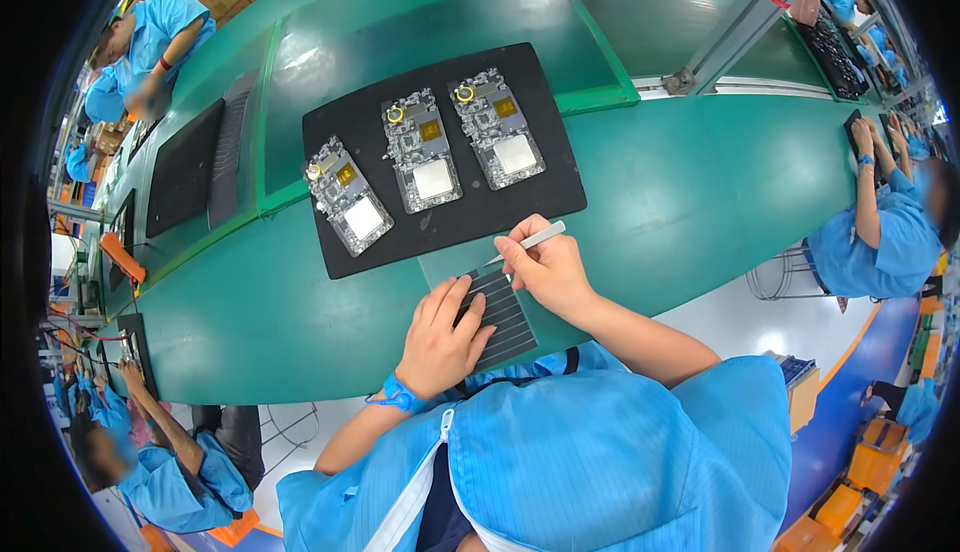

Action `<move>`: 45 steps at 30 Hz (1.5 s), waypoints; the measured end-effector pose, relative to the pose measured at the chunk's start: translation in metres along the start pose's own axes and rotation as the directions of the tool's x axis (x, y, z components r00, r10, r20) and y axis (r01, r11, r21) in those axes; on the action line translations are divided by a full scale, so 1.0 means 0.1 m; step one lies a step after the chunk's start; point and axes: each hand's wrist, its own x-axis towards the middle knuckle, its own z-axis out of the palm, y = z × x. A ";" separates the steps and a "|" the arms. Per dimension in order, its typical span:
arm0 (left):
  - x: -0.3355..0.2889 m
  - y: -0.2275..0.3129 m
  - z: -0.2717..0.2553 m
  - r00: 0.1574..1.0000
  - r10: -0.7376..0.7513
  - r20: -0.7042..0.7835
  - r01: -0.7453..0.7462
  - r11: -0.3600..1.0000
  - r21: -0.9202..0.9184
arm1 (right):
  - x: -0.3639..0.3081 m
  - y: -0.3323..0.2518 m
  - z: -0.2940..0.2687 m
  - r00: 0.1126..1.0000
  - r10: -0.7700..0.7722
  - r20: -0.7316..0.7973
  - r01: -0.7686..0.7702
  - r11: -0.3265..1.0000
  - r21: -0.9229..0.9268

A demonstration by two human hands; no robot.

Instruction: The person uses tweezers to pick small white rectangular components from a tray and place them onto specific spots on circuit boards arranged on a black mat. The person repeats this process for multiple boards, moving completed boards aside and bringing new ones into the workspace.

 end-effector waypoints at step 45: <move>1.30 -0.36 0.32 0.987 0.124 -0.102 -0.097 0.967 0.234 | 1.34 -0.32 -0.51 0.981 -0.158 -0.112 0.183 0.945 0.270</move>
